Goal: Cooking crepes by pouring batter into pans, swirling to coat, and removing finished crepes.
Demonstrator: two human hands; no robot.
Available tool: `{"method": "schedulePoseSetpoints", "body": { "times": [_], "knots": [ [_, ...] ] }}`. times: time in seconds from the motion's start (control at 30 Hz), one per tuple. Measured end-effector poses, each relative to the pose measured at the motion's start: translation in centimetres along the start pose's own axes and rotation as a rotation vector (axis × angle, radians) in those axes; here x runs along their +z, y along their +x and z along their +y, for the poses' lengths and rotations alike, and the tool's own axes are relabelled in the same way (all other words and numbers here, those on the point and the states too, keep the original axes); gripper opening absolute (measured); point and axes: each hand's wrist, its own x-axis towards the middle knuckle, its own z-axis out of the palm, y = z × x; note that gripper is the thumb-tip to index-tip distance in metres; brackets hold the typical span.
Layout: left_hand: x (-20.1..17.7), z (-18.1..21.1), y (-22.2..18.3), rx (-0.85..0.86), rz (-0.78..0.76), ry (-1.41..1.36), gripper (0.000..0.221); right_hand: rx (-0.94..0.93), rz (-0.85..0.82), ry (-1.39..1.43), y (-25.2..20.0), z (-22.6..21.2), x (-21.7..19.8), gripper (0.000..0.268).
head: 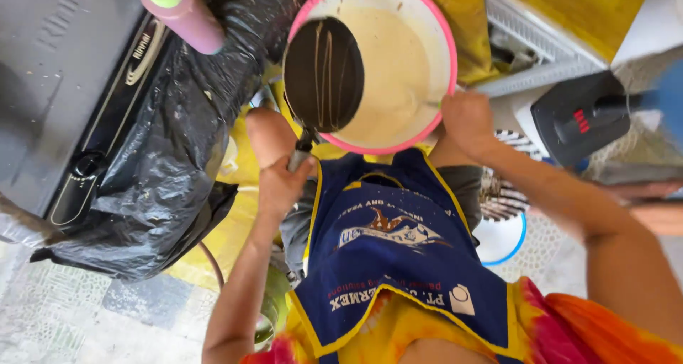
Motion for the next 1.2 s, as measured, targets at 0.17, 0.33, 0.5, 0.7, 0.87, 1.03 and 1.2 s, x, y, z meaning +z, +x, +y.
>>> {"method": "schedulePoseSetpoints", "body": {
  "times": [0.17, 0.33, 0.5, 0.7, 0.87, 1.03, 1.2],
  "knots": [
    [-0.4, 0.0, 2.7, 0.037, 0.027, 0.118, 0.05, 0.065, 0.139, -0.238, -0.4, 5.5, -7.5, 0.012],
    [-0.8, 1.0, 3.4, 0.543, 0.381, 0.53, 0.054, 0.265, -0.487, 0.087, -0.8, 12.0, -13.1, 0.03],
    [-1.5, 4.5, 4.0, 0.784, 0.544, 0.574, 0.048, 0.348, -0.46, 0.337, 0.8, 9.1, -21.5, 0.04],
    [0.9, 4.6, 7.3, 0.019, -0.237, -0.361, 0.041, 0.319, -0.021, 0.253, 1.3, 4.9, -20.1, 0.041],
    [0.0, 6.1, 6.7, -0.03, -0.245, -0.561, 0.044, 0.274, 0.307, -0.029, 3.2, 3.8, -19.7, 0.048],
    [-1.0, 5.2, 6.4, -0.08, -0.215, -0.688, 0.046, 0.29, 0.425, -0.06, 5.3, 4.4, -19.8, 0.051],
    [2.9, 1.3, 5.7, -0.16, -0.6, -1.153, 0.041, 0.269, 0.345, -0.086, 7.2, 3.8, -22.5, 0.057]
  ]
}}
